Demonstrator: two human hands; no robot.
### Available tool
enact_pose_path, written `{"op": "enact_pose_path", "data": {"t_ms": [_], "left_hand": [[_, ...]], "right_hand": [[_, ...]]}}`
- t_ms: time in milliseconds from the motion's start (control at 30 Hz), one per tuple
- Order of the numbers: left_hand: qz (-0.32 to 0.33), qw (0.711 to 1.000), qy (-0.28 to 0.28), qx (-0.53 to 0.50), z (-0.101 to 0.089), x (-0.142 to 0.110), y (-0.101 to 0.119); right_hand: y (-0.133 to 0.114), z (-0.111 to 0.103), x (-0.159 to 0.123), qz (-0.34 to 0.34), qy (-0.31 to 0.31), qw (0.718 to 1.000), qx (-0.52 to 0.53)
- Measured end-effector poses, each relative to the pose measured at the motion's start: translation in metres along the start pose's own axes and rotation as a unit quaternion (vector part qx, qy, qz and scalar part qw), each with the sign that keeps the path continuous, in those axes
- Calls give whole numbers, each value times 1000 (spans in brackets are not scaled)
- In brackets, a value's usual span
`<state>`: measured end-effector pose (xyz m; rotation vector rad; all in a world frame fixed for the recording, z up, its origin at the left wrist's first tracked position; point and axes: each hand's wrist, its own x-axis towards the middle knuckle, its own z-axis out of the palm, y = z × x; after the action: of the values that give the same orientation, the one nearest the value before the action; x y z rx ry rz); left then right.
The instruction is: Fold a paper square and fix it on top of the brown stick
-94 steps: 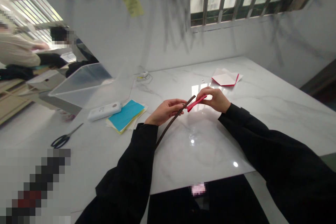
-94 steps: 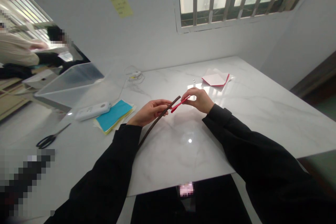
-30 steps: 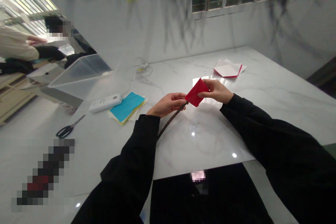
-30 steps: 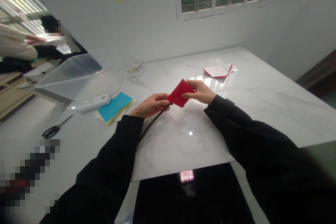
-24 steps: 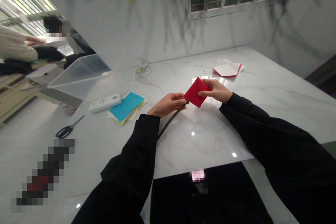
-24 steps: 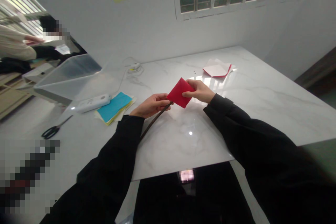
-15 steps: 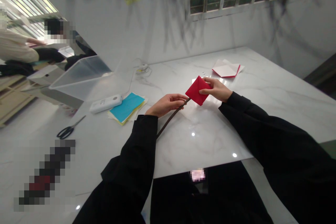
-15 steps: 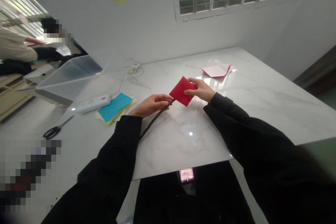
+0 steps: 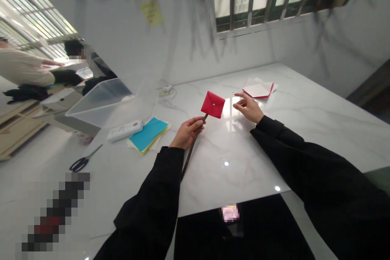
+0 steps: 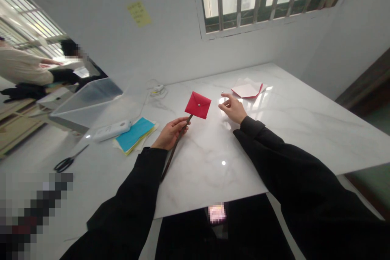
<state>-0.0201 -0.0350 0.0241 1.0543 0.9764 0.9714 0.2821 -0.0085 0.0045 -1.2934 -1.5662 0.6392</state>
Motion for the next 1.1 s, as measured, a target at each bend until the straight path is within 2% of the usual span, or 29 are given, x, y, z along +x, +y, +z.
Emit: {"op": "enact_pose_path", "data": {"t_ms": [100,200,300,467,533,633,833,900,967,1033,1100], "left_hand": [[-2,1000,-8,14,4,0,1],[-2,1000,-15,19,6,-1,1],[-1,999,-26,27,7,-2,2],[5,999,-22,23,8,-2,3],[10,1000,-16,19,9,-3,4],[19,1000,-16,16,10,-4,5],[15,1000,-22,16,11,-3,3],[11,1000,-24,16,11,-3,3],[9,1000,-19,12,10,-3,3],[7,1000,-10,4,10,-3,4],[6,1000,-4,-1,10,-3,5]], "right_hand": [[-15,0,-7,-23,5,997,-74],[-28,3,-14,-37,-18,995,-95],[-30,5,-16,-32,-47,991,-118],[-19,3,-12,11,-164,961,-221],[-17,3,-10,17,-188,953,-236],[-18,4,-11,18,-169,957,-237],[-25,4,-15,14,-27,978,-207],[-26,3,-15,3,-15,981,-194],[-26,2,-14,3,-75,976,-206],[-25,2,-14,14,-165,958,-233],[-24,3,-14,17,-221,943,-249]]}}
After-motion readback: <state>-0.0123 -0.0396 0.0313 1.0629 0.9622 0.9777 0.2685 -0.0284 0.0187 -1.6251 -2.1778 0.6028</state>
